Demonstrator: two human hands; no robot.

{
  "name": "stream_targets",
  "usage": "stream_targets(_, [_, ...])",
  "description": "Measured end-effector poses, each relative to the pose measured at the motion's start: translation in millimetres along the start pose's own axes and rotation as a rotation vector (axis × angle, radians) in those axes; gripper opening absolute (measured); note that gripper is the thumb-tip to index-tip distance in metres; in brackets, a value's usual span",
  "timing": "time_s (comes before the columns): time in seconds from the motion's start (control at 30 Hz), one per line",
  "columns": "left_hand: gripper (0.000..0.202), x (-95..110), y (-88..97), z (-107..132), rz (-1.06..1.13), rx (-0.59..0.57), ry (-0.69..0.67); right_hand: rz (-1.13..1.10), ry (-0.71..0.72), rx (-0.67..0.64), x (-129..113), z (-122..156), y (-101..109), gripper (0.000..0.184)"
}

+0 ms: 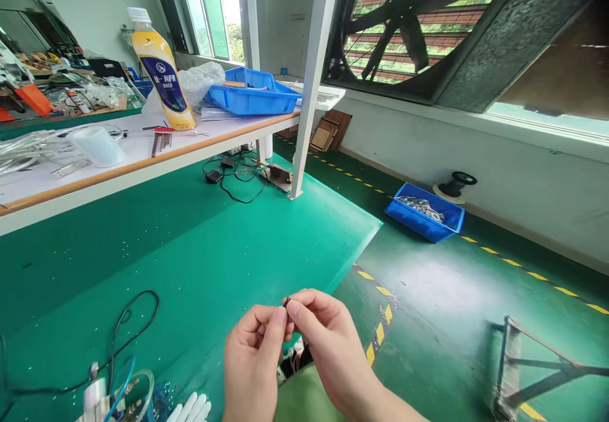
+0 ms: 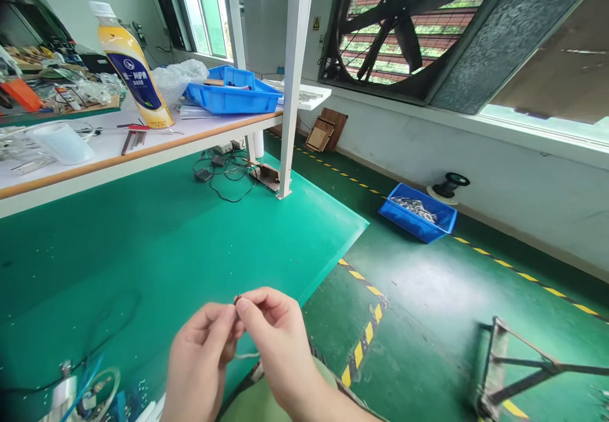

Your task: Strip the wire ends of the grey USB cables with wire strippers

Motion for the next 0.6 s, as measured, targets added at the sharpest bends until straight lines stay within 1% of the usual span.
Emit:
stream_targets(0.17, [0.036,-9.3,-5.0,4.0,0.081,-0.045,0.058,0.003,0.015,0.062,-1.1,5.0,7.2,0.022])
stream_targets(0.27, [0.036,-14.0,-12.4,5.4,0.13,-0.066,0.1,0.011,0.018,0.104,-5.5,6.2,14.8,0.023])
stream_targets(0.43, [0.032,-17.9,-33.2,2.4,0.106,-0.118,0.114,-0.008,0.032,0.119,-16.9,1.4,29.5,0.018])
stream_targets(0.6, [0.034,-22.0,-59.3,-8.5,0.051,-0.141,0.114,-0.026,0.049,0.088,-29.4,-14.3,46.6,0.017])
Point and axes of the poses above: each hand's wrist, its own z-axis away from the middle knuckle, its own y-axis out of the back of the hand, x = y × z, the point moved 8 cm from there along -z, towards the middle knuckle, and after that the axes turned 6 degrees about x, right-handed, at the moved point
